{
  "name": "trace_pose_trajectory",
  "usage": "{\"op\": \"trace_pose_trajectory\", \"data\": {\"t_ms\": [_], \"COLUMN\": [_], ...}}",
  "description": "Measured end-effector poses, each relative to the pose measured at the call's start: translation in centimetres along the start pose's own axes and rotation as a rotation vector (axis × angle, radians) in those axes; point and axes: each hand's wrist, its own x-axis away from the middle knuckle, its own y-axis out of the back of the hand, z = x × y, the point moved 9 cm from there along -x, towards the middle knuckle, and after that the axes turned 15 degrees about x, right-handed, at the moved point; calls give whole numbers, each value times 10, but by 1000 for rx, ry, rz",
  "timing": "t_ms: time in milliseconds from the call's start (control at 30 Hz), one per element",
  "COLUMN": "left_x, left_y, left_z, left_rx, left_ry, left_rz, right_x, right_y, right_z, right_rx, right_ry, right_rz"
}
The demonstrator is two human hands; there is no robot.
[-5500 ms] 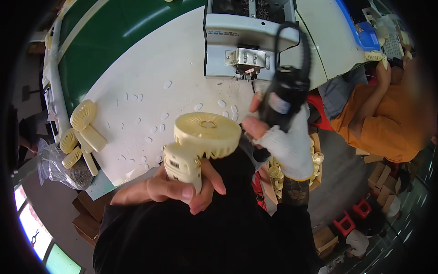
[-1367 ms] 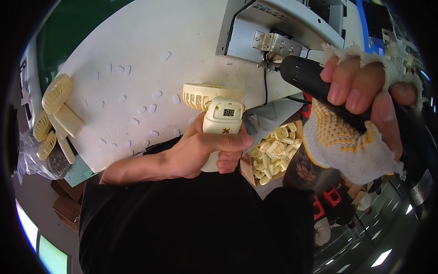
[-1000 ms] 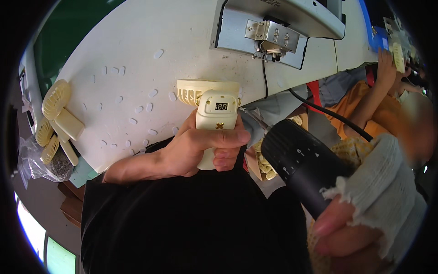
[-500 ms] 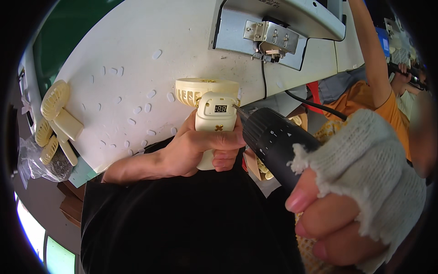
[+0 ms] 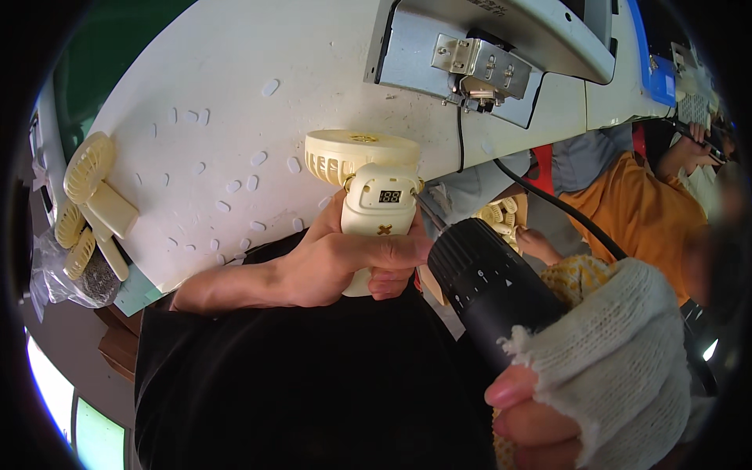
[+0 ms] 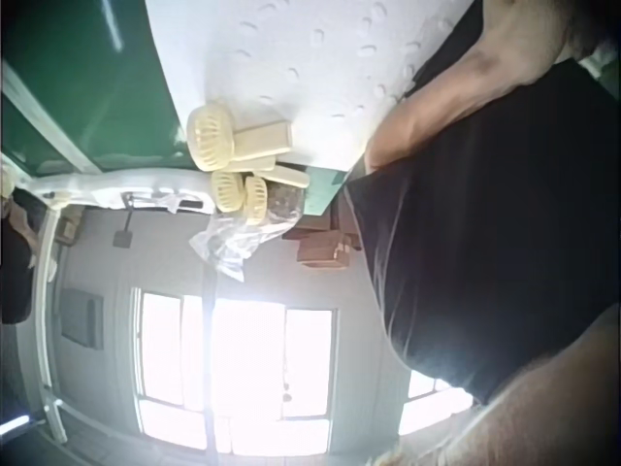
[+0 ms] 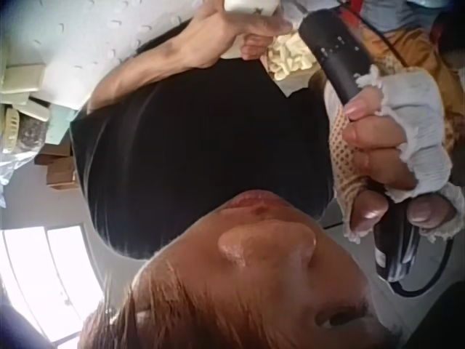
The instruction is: The person assembles portable fans by attaching fan heads to handles, driving screws into the joints with an electric screwdriver, and placing the assembled fans on the workbench and conveyor belt.
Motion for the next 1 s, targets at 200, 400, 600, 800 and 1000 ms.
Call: {"op": "trace_pose_trajectory", "data": {"t_ms": [200, 400, 600, 800, 1000], "left_x": [-1, 0, 0, 1, 5], "left_y": [-5, -4, -7, -6, 1], "left_z": [0, 2, -2, 3, 0], "left_rx": [-10, 50, 136, 159, -29], "left_ry": [-1, -14, 35, 55, 0], "left_rz": [18, 33, 17, 27, -10], "right_x": [-9, -8, -8, 5, 19], "right_y": [-7, -11, -12, -5, 2], "right_z": [-1, -8, -9, -1, 7], "right_rx": [0, 100, 132, 96, 41], "right_ry": [-49, -36, 78, 121, 172], "right_rz": [327, 106, -7, -28, -119]}}
